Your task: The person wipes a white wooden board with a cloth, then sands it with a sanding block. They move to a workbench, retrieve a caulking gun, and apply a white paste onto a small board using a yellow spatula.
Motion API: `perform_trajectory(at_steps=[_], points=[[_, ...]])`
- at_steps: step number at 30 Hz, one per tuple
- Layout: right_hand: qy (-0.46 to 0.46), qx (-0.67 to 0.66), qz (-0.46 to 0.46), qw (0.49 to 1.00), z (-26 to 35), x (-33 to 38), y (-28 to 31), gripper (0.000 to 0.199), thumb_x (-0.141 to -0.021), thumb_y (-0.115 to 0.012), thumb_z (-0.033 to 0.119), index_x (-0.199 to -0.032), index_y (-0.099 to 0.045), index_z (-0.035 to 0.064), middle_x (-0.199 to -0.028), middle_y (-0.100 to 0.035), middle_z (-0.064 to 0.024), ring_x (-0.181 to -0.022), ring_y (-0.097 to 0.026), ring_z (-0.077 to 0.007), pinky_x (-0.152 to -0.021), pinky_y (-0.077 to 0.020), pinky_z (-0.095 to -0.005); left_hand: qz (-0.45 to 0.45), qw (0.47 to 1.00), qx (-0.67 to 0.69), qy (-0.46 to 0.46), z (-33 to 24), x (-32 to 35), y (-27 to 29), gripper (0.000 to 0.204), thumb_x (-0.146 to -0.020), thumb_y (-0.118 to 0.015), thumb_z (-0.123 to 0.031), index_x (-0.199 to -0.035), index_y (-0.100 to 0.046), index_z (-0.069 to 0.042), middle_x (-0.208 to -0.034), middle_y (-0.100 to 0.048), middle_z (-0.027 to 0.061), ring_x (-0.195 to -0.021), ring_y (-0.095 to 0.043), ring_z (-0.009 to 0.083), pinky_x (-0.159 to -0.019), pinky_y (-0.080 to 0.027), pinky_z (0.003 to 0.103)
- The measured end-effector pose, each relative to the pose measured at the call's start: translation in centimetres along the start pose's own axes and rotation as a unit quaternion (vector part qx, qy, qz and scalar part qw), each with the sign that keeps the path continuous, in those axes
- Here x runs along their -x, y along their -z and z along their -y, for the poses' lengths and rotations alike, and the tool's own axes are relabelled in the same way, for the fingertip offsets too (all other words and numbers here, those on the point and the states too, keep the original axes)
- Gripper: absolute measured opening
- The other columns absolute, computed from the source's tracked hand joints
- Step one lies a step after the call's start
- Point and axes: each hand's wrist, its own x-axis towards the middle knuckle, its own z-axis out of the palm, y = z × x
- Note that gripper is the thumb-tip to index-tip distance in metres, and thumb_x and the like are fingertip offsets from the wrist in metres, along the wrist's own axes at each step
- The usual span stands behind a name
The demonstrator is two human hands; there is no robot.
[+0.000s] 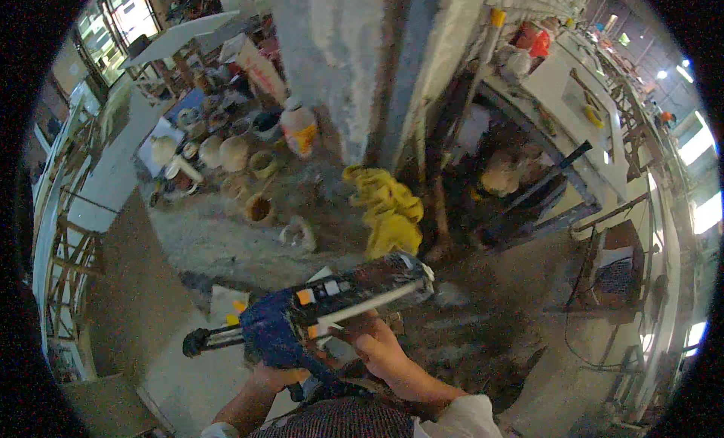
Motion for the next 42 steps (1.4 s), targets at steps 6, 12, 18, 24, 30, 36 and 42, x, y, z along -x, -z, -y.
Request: perform_trajectory(at_steps=[6,12,18,24,30,36,42], points=[[0.028,0.004,-0.124,0.992,7.8,2.9,11.9,0.067,-0.081,-0.073,0.021,-0.135,-0.038,0.0046,-0.115,-0.061,-0.0125,-0.068,-0.056,-0.0133,-0.052,-0.0431,-0.0267,0.093,0.982,-0.161,0.02,4.1,-11.6,-6.0,0.052,-0.09,-0.065,-0.026,-0.133,-0.051,0.001,-0.13,-0.058,0.0154,-0.122,-0.054,0.027,-0.102,-0.043,0.042],[0.021,-0.027,-0.228,0.973,19.3,5.2,18.4,0.081,-0.071,-0.08,0.02,-0.141,-0.039,0.0108,-0.118,-0.061,-0.0096,-0.109,-0.061,-0.0302,-0.089,-0.0506,-0.0481,0.066,0.992,-0.098,0.033,4.2,-20.9,-12.5,0.053,-0.093,-0.06,-0.029,-0.135,-0.049,0.001,-0.132,-0.057,0.0148,-0.124,-0.052,0.0258,-0.103,-0.041,0.041],[0.104,-0.08,-0.281,0.951,23.3,5.2,22.4,0.082,-0.069,-0.076,0.009,-0.141,-0.037,0.0109,-0.131,-0.053,-0.0082,-0.121,-0.053,-0.0308,-0.101,-0.0469,-0.0498,0.042,0.996,-0.065,0.043,4.1,-26.2,-17.1,0.054,-0.096,-0.055,-0.032,-0.138,-0.046,0.001,-0.134,-0.055,0.0142,-0.126,-0.05,0.0246,-0.105,-0.04,0.04],[0.173,-0.138,-0.246,0.944,26.0,4.5,24.8,0.068,-0.074,-0.063,0.002,-0.138,-0.042,0.0087,-0.13,-0.054,-0.0097,-0.119,-0.055,-0.0308,-0.096,-0.0512,-0.0475,0.012,0.998,-0.044,0.034,3.7,-30.9,-18.9,0.055,-0.1,-0.05,-0.035,-0.141,-0.043,0.001,-0.136,-0.054,0.0136,-0.128,-0.048,0.0234,-0.106,-0.038,0.038],[0.093,0.239,-0.531,0.808,29.7,4.8,26.7,0.049,-0.086,-0.058,0.001,-0.134,-0.046,0.0038,-0.126,-0.054,-0.0112,-0.111,-0.056,-0.0289,-0.095,-0.0493,-0.0433,0.018,0.993,-0.023,0.114,3.7,-31.6,-16.6,0.057,-0.102,-0.046,-0.037,-0.143,-0.04,0.002,-0.137,-0.053,0.013,-0.129,-0.046,0.0223,-0.107,-0.036,0.037],[0.227,0.601,-0.417,0.643,29.5,-1.9,32.8,0.065,-0.08,-0.076,0.032,-0.132,-0.049,0.0031,-0.131,-0.052,-0.0113,-0.118,-0.051,-0.0275,-0.101,-0.0431,-0.0402,0.01,0.967,-0.002,0.253,3.1,-29.3,-15.8,0.055,-0.102,-0.048,-0.036,-0.141,-0.042,0.002,-0.133,-0.055,0.0127,-0.127,-0.048,0.0221,-0.108,-0.034,0.036],[0.22,0.47,-0.415,0.747,29.2,-16.4,40.9,0.08,-0.072,-0.083,0.036,-0.136,-0.045,0.0035,-0.137,-0.047,-0.0142,-0.127,-0.044,-0.033,-0.107,-0.0371,-0.045,-0.078,0.955,0.054,0.282,2.3,-26.7,-16.2,0.055,-0.101,-0.048,-0.038,-0.141,-0.044,-0.001,-0.137,-0.051,0.0131,-0.131,-0.044,0.024,-0.111,-0.031,0.039]])
